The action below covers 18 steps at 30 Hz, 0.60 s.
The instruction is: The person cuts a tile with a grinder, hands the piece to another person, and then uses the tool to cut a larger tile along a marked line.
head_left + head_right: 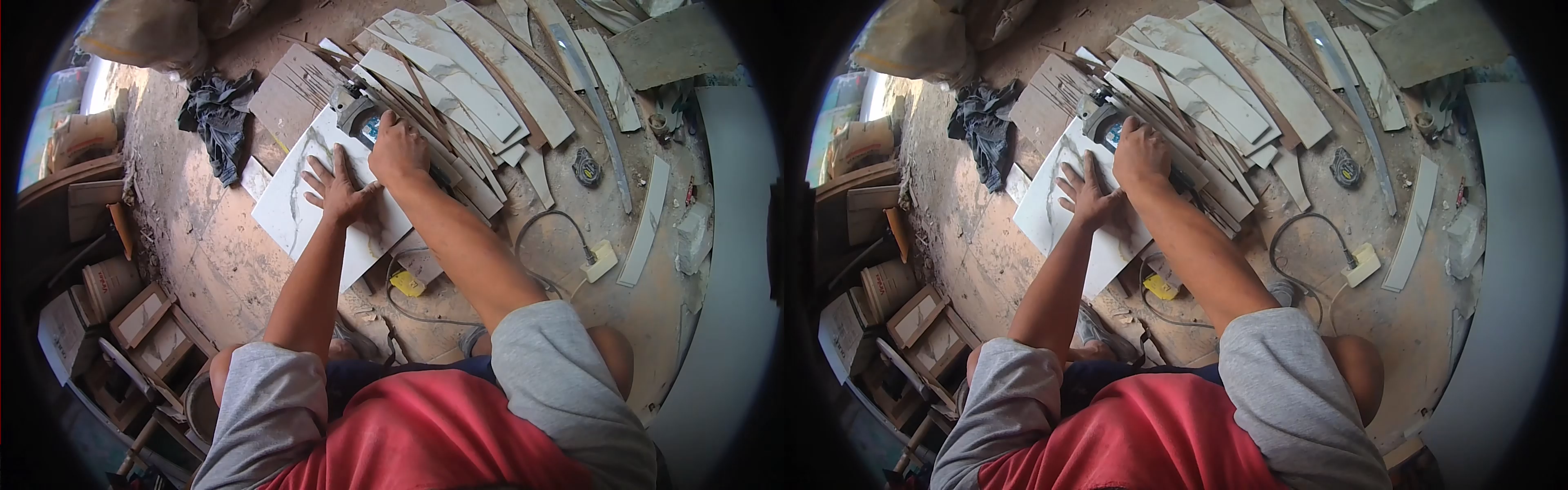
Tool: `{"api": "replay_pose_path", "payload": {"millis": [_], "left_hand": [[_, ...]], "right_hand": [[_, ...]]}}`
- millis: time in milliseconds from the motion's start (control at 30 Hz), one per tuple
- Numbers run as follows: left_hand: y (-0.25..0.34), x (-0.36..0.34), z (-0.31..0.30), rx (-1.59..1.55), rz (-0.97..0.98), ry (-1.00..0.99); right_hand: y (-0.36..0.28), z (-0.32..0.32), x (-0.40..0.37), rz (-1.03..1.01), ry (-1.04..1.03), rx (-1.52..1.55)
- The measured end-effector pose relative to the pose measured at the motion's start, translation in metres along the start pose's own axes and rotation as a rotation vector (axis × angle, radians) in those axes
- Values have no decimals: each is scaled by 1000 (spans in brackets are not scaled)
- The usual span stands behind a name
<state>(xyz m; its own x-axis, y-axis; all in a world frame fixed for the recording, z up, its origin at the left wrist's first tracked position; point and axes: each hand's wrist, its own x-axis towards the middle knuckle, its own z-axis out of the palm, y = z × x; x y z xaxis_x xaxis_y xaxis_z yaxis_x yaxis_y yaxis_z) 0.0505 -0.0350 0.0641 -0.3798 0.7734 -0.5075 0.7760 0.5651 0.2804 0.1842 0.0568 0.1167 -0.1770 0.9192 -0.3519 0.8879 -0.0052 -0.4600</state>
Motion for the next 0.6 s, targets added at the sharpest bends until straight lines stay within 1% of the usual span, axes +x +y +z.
{"api": "replay_pose_path", "payload": {"millis": [167,233,367,433,600], "left_hand": [[1,-1,0,-6,-7,0],[2,-2,-1,-5,-11,2],[3,-3,-3,7,16,-5],[3,-2,-2,5,17,-5],[0,0,0,-8,7,11]], "right_hand": [[0,-1,-2,-5,-5,12],[-1,-1,-2,-1,26,-64],[-1,0,-2,1,27,-60],[1,-1,-2,0,-11,12],[0,-1,-4,-1,14,-23]]}}
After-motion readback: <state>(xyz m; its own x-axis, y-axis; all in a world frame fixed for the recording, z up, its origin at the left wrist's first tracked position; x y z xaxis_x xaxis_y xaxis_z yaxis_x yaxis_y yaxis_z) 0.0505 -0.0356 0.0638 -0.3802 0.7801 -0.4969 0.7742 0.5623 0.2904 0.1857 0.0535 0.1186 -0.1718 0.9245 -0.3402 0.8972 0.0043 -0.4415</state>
